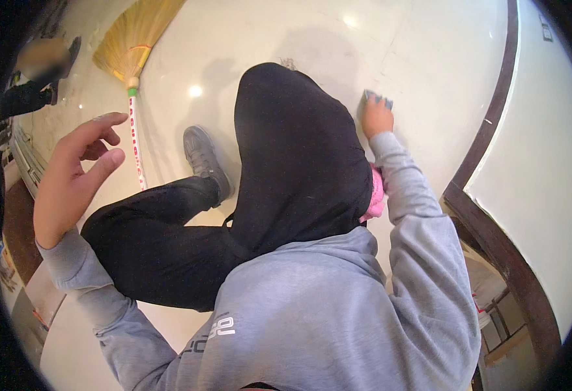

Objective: The person kneels and scrapes debris from a glossy tiled floor using a metal scraper. They then stand and sweep the loosened debris with a broom. The person briefly wipes their face with a pink cloth before resuming sweeping.

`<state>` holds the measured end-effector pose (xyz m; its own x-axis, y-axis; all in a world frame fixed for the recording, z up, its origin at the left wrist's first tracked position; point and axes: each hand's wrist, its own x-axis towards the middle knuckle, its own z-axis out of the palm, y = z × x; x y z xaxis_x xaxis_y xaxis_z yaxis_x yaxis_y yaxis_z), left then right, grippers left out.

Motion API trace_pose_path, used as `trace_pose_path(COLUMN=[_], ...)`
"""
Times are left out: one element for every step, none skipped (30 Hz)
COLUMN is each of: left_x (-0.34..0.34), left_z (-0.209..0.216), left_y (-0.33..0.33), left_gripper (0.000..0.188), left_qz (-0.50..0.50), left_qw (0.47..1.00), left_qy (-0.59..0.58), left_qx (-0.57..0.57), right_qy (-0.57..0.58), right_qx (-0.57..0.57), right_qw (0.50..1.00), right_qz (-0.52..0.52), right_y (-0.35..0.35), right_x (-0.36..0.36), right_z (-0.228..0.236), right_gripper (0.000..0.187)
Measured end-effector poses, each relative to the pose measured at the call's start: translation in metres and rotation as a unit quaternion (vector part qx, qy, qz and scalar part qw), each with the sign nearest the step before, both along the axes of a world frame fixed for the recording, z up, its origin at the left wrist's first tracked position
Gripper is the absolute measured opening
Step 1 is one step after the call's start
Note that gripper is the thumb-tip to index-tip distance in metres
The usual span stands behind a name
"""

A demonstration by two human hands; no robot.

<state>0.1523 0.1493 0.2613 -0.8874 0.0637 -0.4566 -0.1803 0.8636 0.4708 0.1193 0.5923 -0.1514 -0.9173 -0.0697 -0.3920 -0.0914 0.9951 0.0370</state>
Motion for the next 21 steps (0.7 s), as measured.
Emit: trace_pose_path(left_x=[-0.004, -0.001, 0.004, -0.001, -0.001, -0.002, -0.003, -0.002, -0.005, -0.010, -0.005, -0.006, -0.008, -0.010, -0.011, -0.011, -0.009, -0.008, -0.006, -0.005, -0.006], left_z=[-0.001, 0.007, 0.013, -0.001, -0.001, 0.000, 0.001, 0.000, -0.001, -0.003, 0.009, 0.008, 0.006, 0.004, 0.004, 0.005, 0.006, 0.005, 0.006, 0.007, 0.008], left_y=[0.001, 0.000, -0.001, -0.002, -0.001, -0.001, 0.000, 0.001, 0.003, 0.003, 0.002, 0.000, 0.000, 0.001, 0.001, 0.002, 0.001, 0.002, 0.003, 0.001, -0.002], left_gripper=[0.036, 0.037, 0.037, 0.036, 0.036, 0.036, 0.036, 0.036, 0.036, 0.036, 0.036, 0.036, 0.037, 0.038, 0.038, 0.039, 0.039, 0.039, 0.038, 0.037, 0.041], left_qz=[0.020, 0.052, 0.059, 0.039, 0.031, 0.028, 0.010, -0.006, -0.009, -0.008, 0.008, 0.005, 0.006, 0.004, -0.001, -0.010, -0.015, -0.021, -0.018, -0.016, 0.000], left_qw=[0.999, 0.997, 0.997, 0.998, 0.999, 0.999, 1.000, 1.000, 1.000, 1.000, 0.999, 0.999, 0.999, 0.998, 0.998, 0.998, 0.998, 0.998, 0.999, 0.999, 0.997], left_qy=[-0.027, -0.049, -0.051, -0.043, -0.033, -0.031, -0.018, -0.008, -0.008, -0.026, -0.043, -0.042, -0.052, -0.065, -0.067, -0.062, -0.058, -0.057, -0.044, -0.031, -0.074], left_qx=[0.018, 0.023, 0.013, 0.017, 0.006, 0.005, -0.001, -0.007, -0.004, 0.005, -0.004, -0.005, -0.008, -0.009, -0.007, -0.012, -0.017, -0.009, -0.014, -0.019, -0.014], right_qy=[-0.001, 0.002, -0.006, -0.004, 0.010, 0.024, 0.029, 0.105, 0.181, 0.175, 0.072, -0.027, -0.026, 0.009, 0.045, 0.048, 0.063, 0.079, 0.050, 0.021, 0.020], right_qx=[-0.008, -0.030, -0.032, -0.019, -0.017, -0.015, -0.011, 0.000, 0.012, 0.017, -0.002, -0.007, -0.007, -0.075, -0.142, -0.137, -0.156, -0.170, -0.160, -0.150, -0.154], right_qw=[1.000, 0.999, 0.999, 0.999, 0.999, 0.999, 0.999, 0.994, 0.982, 0.983, 0.997, 0.999, 0.999, 0.996, 0.988, 0.988, 0.985, 0.982, 0.985, 0.988, 0.988], right_qz=[-0.021, -0.030, -0.030, -0.044, -0.031, -0.019, -0.024, 0.013, 0.050, 0.044, 0.014, -0.025, -0.028, -0.040, -0.051, -0.057, -0.040, -0.026, -0.032, -0.038, -0.023], right_y=[0.008, -0.001, -0.010, -0.001, -0.007, -0.010, -0.003, 0.006, 0.017, 0.028, 0.017, 0.019, 0.022, 0.029, 0.034, 0.044, 0.052, 0.062, 0.066, 0.068, 0.075], right_x=[-0.014, -0.030, -0.034, -0.020, -0.003, 0.006, 0.005, 0.006, 0.004, -0.012, -0.050, -0.077, -0.086, -0.088, -0.084, -0.072, -0.052, -0.026, 0.003, 0.036, 0.075], right_z=[-0.005, -0.008, -0.009, -0.006, -0.002, -0.003, -0.007, -0.016, -0.024, -0.026, -0.025, -0.016, 0.000, 0.017, 0.027, 0.035, 0.046, 0.057, 0.064, 0.065, 0.052], right_gripper=[0.031, 0.030, 0.027, 0.027, 0.027, 0.027, 0.027, 0.027, 0.028, 0.028, 0.029, 0.030, 0.030, 0.029, 0.029, 0.029, 0.028, 0.028, 0.028, 0.027, 0.027])
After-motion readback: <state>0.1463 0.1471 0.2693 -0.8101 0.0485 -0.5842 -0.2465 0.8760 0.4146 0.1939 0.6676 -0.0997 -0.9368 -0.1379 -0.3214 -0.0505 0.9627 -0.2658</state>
